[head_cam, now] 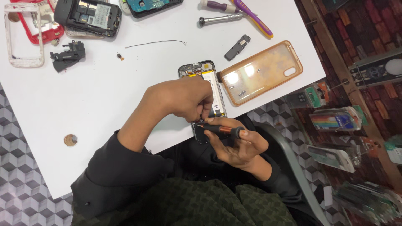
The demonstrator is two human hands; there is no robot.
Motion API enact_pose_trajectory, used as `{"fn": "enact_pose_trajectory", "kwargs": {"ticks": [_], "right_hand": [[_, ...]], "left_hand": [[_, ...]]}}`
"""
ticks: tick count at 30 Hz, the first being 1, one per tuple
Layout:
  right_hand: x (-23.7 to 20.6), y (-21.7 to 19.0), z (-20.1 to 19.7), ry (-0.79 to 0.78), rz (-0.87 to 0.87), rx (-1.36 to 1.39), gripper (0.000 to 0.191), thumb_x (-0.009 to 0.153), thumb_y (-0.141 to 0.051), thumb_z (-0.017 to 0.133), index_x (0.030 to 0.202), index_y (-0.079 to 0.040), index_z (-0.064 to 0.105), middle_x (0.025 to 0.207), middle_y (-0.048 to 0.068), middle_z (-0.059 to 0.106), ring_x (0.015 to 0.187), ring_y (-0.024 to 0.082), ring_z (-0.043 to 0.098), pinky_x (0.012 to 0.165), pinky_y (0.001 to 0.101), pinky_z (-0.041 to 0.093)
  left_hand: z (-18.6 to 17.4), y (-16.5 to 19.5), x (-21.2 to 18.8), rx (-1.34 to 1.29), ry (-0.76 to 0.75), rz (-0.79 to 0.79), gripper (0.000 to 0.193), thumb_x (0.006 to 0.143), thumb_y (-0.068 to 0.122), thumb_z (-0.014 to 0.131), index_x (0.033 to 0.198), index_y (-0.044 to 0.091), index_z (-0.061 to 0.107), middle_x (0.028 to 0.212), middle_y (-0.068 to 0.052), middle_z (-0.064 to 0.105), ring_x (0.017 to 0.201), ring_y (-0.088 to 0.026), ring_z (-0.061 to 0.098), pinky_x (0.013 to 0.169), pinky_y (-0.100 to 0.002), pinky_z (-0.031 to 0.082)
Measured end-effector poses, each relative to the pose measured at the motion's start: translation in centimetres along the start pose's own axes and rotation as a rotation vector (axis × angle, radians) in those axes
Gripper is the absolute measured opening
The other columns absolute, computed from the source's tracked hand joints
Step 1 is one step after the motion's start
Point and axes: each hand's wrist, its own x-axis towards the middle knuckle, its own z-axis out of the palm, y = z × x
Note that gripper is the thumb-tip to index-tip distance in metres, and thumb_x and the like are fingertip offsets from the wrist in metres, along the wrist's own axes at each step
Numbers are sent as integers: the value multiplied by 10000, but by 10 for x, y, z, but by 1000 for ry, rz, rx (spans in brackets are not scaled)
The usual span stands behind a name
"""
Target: The person uses a screwdriver to remove screws from a black metal plate on a disassembled smartphone. They then lift the plate and set it aside, exposing the internal components of the phone.
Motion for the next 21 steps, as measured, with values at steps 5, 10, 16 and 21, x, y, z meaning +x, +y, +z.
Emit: {"fn": "enact_pose_trajectory", "kwargs": {"ticks": [5,10,16,21], "right_hand": [[3,1,1,-13,-15,35,776,858,103,795,1315,-88,198,1054,283,671,905,338,770,763,356,684],[6,1,-8,-152,44,187,661,962,116,658,1345,-147,187,1167,323,636,1011,332,755,833,373,694],[12,7,-13,-265,21,175,649,958,124,665,1343,-147,219,1135,287,669,958,290,758,778,322,674],[11,1,-12,-171,69,210,659,974,127,626,1349,-157,166,1153,306,646,971,324,757,796,356,689]], "left_hand": [[-1,0,0,-1,-18,-5,219,632,-50,726,809,71,775,778,-31,777,725,-157,735,627,-325,578],[-2,2,-1,-36,-36,-56,197,633,-43,766,798,65,763,761,-41,769,725,-151,740,621,-323,581],[-1,3,-2,-38,-37,-67,148,647,-40,764,770,42,754,714,-61,755,669,-162,731,579,-325,572],[-2,3,-2,-34,-23,-29,132,663,-20,764,772,53,751,710,-54,751,665,-157,730,576,-317,570]]}}
